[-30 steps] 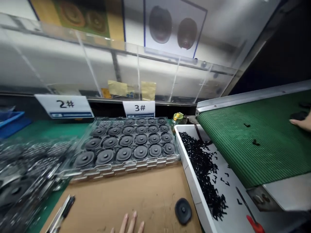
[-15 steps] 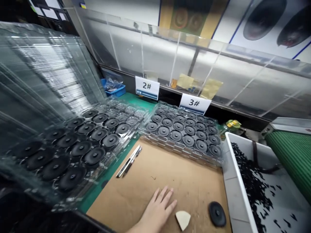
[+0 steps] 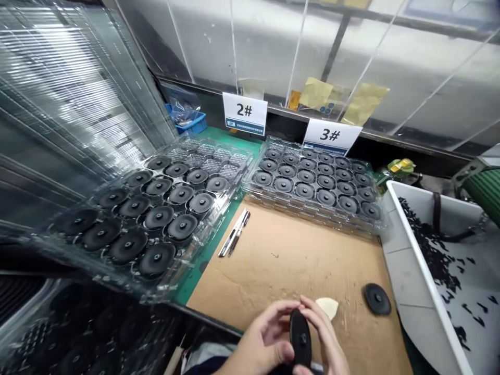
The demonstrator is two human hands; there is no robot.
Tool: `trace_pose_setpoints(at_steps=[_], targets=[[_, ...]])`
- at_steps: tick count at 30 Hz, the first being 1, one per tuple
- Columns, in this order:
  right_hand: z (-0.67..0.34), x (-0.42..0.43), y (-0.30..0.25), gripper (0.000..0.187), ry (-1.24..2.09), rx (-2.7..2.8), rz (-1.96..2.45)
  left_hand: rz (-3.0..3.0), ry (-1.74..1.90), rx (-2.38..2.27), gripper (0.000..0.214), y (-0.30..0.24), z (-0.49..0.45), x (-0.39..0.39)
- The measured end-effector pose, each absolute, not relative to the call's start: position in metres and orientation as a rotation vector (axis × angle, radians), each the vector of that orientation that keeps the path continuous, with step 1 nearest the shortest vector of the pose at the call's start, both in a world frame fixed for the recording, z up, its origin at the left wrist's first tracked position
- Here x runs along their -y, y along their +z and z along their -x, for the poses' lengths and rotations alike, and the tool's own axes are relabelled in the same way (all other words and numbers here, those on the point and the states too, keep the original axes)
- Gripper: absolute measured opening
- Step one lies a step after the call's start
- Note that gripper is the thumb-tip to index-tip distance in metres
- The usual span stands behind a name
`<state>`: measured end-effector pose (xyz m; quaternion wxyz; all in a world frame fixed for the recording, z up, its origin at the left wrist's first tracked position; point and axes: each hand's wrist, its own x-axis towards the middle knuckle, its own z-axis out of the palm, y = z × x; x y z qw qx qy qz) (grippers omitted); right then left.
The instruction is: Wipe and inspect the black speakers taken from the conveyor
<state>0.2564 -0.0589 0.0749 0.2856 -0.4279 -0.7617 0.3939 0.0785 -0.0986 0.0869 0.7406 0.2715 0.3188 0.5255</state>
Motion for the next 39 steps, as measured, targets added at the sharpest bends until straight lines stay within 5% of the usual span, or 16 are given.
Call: trace_pose_setpoints(at_steps=[14,24,39], targets=[[-0.228,0.057,0.085,0.057,1.357,2.025,1.086,-0.124,1.286,-0.813,0.067,0.081,-0.083,0.111],[-0.290,0.014,0.060,0.038,0.822,2.008,1.769,0.009,1.425,-0.814,0.050,0.079,-0.068,0.079],[-0.267,-0.012,0.069,0.015,1.251,1.978,1.530,-0.081,1.392,-0.895,0.055,0.047,-0.084,0.030]])
